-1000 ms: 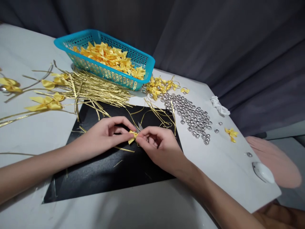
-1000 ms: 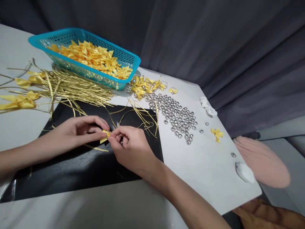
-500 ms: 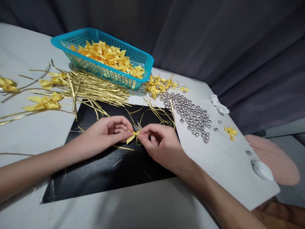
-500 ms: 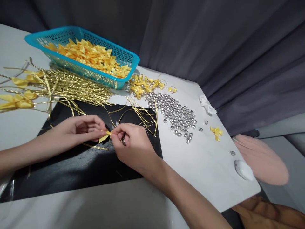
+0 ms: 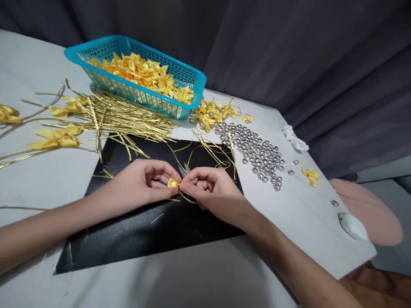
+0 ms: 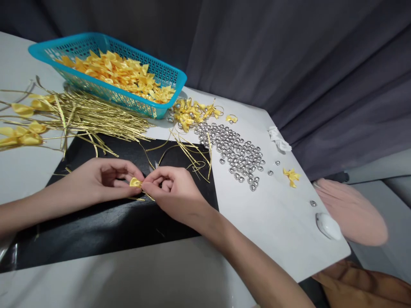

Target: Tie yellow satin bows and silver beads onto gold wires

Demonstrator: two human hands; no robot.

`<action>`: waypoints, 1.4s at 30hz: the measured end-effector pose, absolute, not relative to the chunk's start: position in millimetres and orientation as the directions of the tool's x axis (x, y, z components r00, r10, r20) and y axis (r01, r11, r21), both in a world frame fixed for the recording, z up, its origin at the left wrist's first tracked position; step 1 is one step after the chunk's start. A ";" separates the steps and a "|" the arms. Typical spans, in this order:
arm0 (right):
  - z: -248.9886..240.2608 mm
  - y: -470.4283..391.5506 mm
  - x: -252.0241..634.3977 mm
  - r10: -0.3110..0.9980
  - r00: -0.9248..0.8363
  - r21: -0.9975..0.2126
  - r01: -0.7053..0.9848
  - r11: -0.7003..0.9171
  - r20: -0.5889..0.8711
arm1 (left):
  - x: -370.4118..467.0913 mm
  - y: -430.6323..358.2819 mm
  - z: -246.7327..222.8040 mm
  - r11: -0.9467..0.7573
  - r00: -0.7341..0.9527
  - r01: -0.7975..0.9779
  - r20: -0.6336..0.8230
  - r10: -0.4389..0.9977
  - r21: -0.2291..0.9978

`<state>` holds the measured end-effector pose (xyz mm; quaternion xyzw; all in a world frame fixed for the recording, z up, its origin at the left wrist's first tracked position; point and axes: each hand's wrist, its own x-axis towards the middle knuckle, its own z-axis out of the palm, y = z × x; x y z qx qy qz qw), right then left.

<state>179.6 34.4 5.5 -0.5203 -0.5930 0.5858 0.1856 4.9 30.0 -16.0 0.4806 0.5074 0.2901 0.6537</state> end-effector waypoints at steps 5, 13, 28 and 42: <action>0.2 33.3 178.8 0.881 -0.362 -0.902 0.405 -0.146 -0.306 | 4.5 29.2 -12.7 0.350 0.287 0.111 -0.367 0.885 0.930; -5.1 27.8 177.1 0.918 -0.349 -0.873 0.488 0.005 -0.190 | 5.4 29.1 -8.7 0.336 0.266 0.159 -0.368 0.891 0.928; 9.3 32.9 181.2 0.836 -0.365 -0.902 0.303 -0.308 -0.409 | 1.8 29.2 -13.1 0.323 0.205 0.116 -0.341 0.917 0.939; 5.9 35.0 185.0 0.796 -0.415 -0.896 0.161 -0.413 -0.441 | -5.0 31.5 -13.1 0.212 0.383 0.169 -0.262 0.886 0.963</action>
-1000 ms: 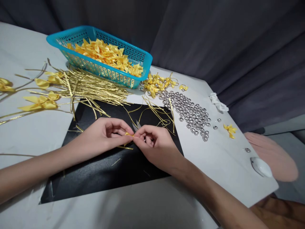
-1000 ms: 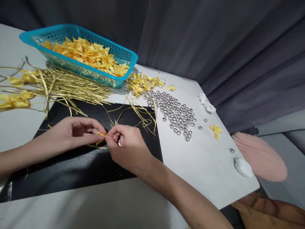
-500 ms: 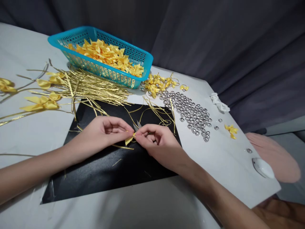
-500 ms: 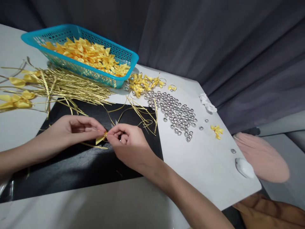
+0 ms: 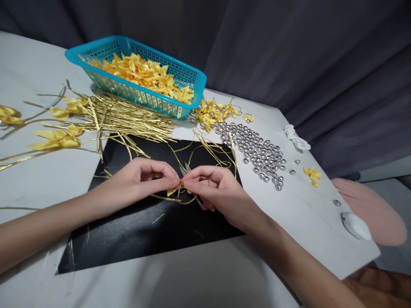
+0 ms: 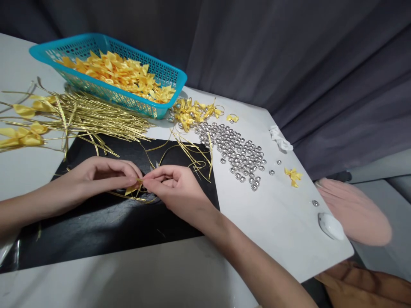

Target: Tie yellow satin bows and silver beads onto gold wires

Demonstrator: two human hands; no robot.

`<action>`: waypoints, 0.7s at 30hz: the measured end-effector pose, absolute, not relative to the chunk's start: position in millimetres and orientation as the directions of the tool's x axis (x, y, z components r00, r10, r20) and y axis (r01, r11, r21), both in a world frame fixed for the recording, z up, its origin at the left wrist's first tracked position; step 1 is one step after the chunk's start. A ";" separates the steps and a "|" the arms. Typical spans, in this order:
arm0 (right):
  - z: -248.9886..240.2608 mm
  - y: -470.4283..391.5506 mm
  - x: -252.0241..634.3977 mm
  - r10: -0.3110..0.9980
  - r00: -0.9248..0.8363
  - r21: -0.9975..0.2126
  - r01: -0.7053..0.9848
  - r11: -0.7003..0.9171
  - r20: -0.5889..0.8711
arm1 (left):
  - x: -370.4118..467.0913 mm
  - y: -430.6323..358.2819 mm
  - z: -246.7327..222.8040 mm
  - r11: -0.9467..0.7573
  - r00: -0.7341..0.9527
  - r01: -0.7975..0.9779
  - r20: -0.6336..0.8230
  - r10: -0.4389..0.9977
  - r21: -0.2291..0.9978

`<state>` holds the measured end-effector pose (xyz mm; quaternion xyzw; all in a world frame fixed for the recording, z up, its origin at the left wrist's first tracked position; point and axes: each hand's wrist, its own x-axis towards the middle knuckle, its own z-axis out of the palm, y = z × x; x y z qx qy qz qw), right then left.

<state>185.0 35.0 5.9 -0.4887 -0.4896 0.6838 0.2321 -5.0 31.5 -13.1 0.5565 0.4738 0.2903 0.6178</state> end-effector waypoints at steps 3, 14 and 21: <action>7.7 37.3 186.1 0.790 -0.403 -0.886 0.232 -0.401 -0.462 | -2.7 31.8 -11.6 0.213 0.386 0.177 -0.267 0.883 0.961; 11.2 40.4 188.8 0.737 -0.434 -0.854 0.297 -0.426 -0.519 | -7.4 30.1 -20.1 0.149 0.437 0.120 -0.187 0.880 0.982; 15.5 37.9 186.7 0.727 -0.420 -0.839 0.295 -0.456 -0.543 | -6.6 28.0 -21.3 0.092 0.445 0.142 -0.146 0.883 0.986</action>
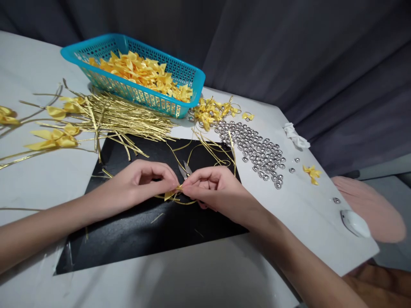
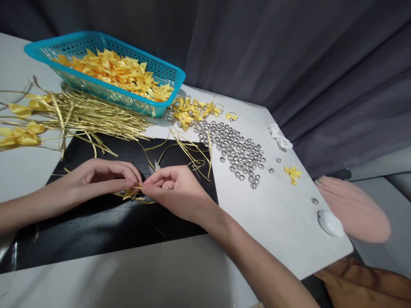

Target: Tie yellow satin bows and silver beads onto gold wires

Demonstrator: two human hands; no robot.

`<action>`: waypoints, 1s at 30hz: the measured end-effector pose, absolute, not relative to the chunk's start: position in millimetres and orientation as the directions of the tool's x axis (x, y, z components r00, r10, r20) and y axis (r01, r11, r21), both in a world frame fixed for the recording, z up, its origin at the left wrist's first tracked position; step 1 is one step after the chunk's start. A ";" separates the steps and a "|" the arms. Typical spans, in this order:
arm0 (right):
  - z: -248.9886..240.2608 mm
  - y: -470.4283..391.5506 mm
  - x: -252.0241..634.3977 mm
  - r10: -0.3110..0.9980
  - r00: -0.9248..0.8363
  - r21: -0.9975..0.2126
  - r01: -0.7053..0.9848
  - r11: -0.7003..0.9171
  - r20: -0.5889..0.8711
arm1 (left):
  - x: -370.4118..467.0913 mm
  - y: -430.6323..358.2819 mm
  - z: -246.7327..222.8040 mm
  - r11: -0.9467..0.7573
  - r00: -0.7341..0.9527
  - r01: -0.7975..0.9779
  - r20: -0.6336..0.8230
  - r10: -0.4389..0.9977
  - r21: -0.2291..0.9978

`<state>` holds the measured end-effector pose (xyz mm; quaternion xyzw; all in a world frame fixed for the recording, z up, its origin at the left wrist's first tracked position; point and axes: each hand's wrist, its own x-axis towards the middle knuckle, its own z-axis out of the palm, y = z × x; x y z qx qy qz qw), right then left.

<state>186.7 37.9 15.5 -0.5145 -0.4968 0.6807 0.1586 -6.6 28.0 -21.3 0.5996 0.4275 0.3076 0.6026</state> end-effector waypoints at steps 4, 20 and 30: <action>16.5 37.8 186.0 0.724 -0.412 -0.831 0.325 -0.450 -0.553 | -4.2 28.1 -23.8 0.047 0.440 0.155 -0.111 0.891 0.987; 12.6 32.1 181.6 0.810 -0.393 -0.870 0.416 -0.266 -0.436 | 0.2 28.7 -19.8 0.082 0.366 0.205 -0.154 0.918 0.975; 3.1 31.9 181.4 0.885 -0.347 -0.894 0.423 -0.149 -0.312 | 2.1 29.8 -14.2 0.259 0.322 0.169 -0.302 0.897 0.951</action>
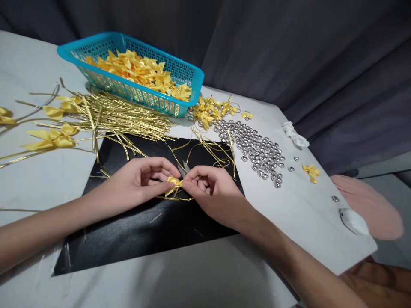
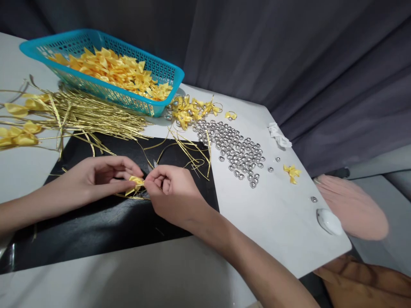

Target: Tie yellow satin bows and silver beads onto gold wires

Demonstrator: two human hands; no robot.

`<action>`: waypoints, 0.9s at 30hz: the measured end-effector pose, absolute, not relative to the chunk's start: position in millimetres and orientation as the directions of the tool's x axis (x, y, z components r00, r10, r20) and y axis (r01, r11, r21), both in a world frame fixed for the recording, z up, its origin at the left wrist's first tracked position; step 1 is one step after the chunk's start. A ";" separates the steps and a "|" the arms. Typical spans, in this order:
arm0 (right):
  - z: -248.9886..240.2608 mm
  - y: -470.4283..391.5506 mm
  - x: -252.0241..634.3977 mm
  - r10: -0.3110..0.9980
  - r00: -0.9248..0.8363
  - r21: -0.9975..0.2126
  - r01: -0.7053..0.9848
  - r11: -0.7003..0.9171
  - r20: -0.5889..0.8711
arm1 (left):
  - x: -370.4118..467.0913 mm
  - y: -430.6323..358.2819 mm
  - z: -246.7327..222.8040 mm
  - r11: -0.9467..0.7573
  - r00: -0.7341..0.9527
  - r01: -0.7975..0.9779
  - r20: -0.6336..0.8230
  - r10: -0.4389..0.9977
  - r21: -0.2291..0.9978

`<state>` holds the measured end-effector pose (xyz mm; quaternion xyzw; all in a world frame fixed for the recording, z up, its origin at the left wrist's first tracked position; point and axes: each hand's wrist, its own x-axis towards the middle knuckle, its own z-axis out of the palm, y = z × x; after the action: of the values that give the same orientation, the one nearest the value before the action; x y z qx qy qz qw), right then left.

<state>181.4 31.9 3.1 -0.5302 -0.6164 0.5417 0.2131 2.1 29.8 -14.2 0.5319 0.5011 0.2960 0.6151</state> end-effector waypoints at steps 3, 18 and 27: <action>-2.5 28.7 179.7 0.908 -0.333 -0.904 0.414 -0.101 -0.254 | 1.6 29.2 -13.1 0.257 0.338 0.191 -0.309 0.889 0.947; -7.4 21.8 178.6 0.941 -0.338 -0.855 0.494 0.157 -0.022 | 0.1 31.0 -16.4 0.360 0.296 0.170 -0.396 0.869 0.917; -6.7 19.3 180.7 0.921 -0.370 -0.765 0.557 0.324 0.120 | -3.8 31.4 -27.8 0.306 0.310 0.146 -0.337 0.889 0.941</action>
<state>180.7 19.3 -6.7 -0.4844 -0.7626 0.3218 0.2832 -3.8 31.4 -27.8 0.5096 0.5075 0.2952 0.6289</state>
